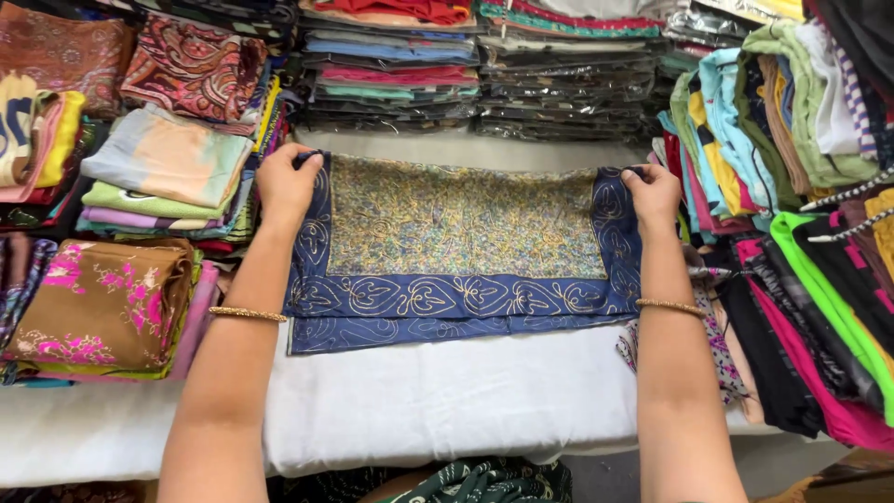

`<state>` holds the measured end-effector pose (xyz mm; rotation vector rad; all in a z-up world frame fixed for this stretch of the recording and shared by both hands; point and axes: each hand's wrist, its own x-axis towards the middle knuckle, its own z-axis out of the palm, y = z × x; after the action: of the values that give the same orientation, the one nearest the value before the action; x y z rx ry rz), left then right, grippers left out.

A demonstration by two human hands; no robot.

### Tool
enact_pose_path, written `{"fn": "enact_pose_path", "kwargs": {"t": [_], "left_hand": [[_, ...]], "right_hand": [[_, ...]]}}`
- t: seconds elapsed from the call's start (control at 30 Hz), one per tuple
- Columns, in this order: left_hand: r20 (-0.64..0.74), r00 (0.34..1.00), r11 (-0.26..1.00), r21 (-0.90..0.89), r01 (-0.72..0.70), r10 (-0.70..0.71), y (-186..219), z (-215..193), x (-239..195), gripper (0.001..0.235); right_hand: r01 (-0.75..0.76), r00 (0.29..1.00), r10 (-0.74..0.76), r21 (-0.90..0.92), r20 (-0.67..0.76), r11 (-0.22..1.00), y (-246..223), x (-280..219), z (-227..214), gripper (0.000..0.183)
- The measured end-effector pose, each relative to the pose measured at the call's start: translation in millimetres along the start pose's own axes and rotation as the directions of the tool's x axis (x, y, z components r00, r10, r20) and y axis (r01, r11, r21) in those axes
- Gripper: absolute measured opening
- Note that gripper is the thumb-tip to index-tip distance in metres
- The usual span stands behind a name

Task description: The person unfolds several patterned scarves one by one on a white surface, displays them fully, and then folds them into neat rectangles. The folded scarves are placed into a stack on the left side of the table.

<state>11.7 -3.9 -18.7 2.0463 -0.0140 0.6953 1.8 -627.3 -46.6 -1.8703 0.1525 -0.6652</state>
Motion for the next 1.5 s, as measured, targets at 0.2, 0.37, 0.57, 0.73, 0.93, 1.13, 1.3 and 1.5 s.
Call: {"fn": "enact_pose_path", "kwargs": {"t": [0.2,0.37,0.57,0.73,0.93,1.13,1.3,1.5], "left_hand": [[0.187,0.98,0.975,-0.221,-0.019,0.061,120,-8,-30,0.026],[0.715,0.697,0.763,-0.479,0.435,0.052,193,22,-64,0.023],[0.729,0.637,0.609,-0.631,0.481,0.252,213,21,-78,0.035],[0.615,0.741,0.659,-0.679,0.324,0.269,212,22,-85,0.013],[0.539,0.817,0.807,-0.565,0.171,0.204,233,5,-90,0.014],[0.672,0.629,0.913,-0.373,-0.167,0.39,236,-14,-85,0.015],[0.574,0.725,0.861,0.065,-0.505,0.382,188,-19,-54,0.024],[0.39,0.814,0.864,0.083,-0.497,0.431,211,-59,-31,0.014]], "right_hand": [[0.185,0.982,-0.185,0.013,0.048,0.983,-156,-50,58,0.018],[0.245,0.912,-0.261,0.09,0.316,0.965,-264,-122,104,0.015],[0.279,0.872,-0.293,0.094,0.391,0.956,-293,-155,105,0.015],[0.276,0.85,-0.291,0.099,0.439,0.956,-297,-161,99,0.012],[0.331,0.831,-0.319,0.055,0.456,0.942,-334,-185,99,0.014],[0.553,0.78,-0.506,-0.027,0.368,0.833,-343,-190,61,0.013],[0.509,0.852,-0.517,0.102,0.083,0.855,-354,-201,-29,0.012],[0.462,0.876,-0.474,0.131,0.091,0.877,-285,-115,-35,0.012]]}}
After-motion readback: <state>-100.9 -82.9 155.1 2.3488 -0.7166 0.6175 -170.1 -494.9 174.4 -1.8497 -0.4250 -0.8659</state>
